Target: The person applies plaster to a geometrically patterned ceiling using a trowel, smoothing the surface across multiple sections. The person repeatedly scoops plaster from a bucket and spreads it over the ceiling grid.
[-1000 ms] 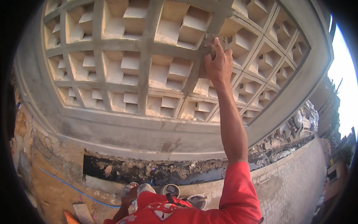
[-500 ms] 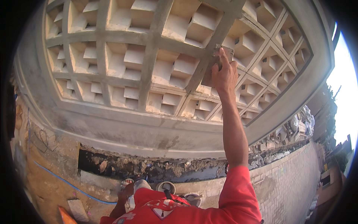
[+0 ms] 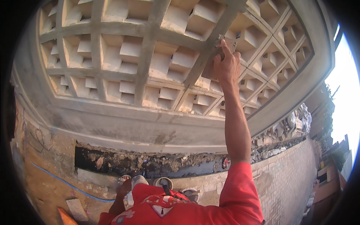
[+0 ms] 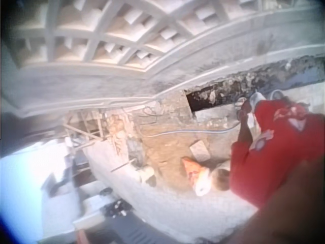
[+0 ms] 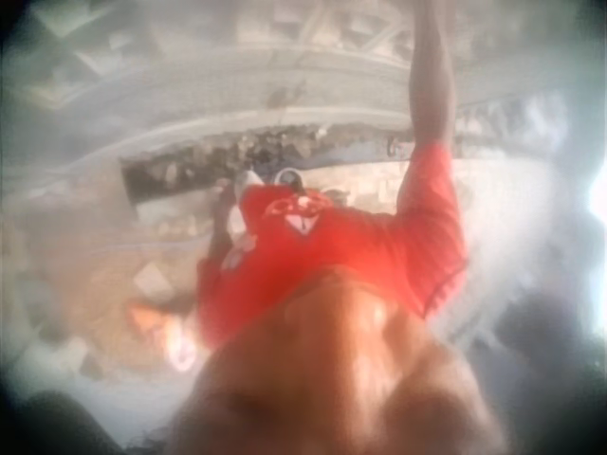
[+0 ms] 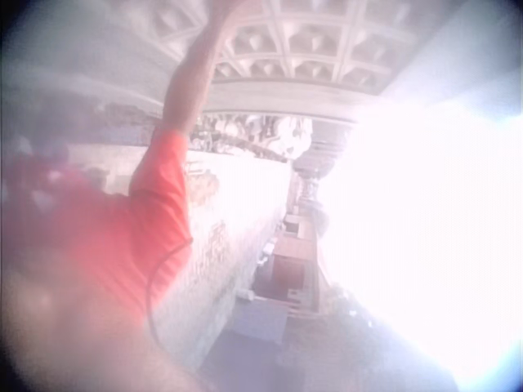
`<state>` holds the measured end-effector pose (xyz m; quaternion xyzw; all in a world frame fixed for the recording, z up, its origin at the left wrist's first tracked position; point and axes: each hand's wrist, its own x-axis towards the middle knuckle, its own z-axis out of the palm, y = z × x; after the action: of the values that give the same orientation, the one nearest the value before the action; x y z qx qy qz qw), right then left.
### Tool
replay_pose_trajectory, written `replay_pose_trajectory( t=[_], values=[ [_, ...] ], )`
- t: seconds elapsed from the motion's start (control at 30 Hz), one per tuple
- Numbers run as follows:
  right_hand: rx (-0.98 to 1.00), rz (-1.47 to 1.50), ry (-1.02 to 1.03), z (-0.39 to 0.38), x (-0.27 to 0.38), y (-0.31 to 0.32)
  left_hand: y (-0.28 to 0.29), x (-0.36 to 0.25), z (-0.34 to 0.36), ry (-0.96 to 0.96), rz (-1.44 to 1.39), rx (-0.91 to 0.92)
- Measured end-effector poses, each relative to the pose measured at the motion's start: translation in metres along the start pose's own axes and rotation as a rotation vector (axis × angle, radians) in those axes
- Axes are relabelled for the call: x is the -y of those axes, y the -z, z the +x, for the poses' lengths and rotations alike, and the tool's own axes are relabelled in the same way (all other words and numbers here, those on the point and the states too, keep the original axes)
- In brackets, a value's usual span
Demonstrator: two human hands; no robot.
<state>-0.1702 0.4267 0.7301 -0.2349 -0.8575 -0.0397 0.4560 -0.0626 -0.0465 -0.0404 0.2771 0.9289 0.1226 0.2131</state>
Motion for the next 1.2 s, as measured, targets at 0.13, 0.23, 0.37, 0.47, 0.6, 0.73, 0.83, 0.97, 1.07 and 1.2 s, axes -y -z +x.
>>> replay_pose_trajectory(
  t=[0.13, 0.23, 0.37, 0.47, 0.6, 0.73, 0.83, 0.97, 1.07, 1.2],
  values=[
    [-0.160, 0.028, 0.137, 0.064, 0.006, 0.028, -0.010, -0.002, -0.003, 0.054, -0.262, -0.153],
    [-0.120, -0.001, 0.145, 0.075, 0.006, 0.016, -0.032, 0.003, -0.003, 0.106, -0.898, -0.401],
    [-0.035, 0.034, -0.022, -0.008, 0.002, -0.040, -0.040, 0.008, -0.003, -0.056, -0.996, -0.440],
    [-0.040, 0.124, -0.003, -0.072, -0.013, -0.085, -0.038, -0.001, -0.003, 0.026, -1.064, -0.510],
    [0.129, 0.109, 0.020, -0.123, -0.028, -0.098, -0.020, -0.001, 0.000, -0.118, 0.154, -0.348],
    [0.091, 0.168, 0.016, -0.101, -0.027, -0.068, 0.005, -0.009, -0.003, -0.118, 0.003, -0.248],
    [0.015, 0.162, 0.043, -0.062, -0.004, -0.048, 0.019, -0.004, -0.019, -0.080, -0.011, 0.007],
    [0.018, 0.118, 0.063, -0.068, -0.003, -0.082, -0.021, 0.020, -0.030, 0.286, -0.469, 0.010],
    [-0.018, 0.087, 0.085, -0.126, -0.016, -0.126, -0.014, 0.012, -0.032, 0.421, -0.811, 0.045],
    [0.126, 0.132, 0.008, -0.181, -0.041, -0.140, -0.007, 0.010, -0.039, 0.237, -0.357, 0.086]
  ],
)
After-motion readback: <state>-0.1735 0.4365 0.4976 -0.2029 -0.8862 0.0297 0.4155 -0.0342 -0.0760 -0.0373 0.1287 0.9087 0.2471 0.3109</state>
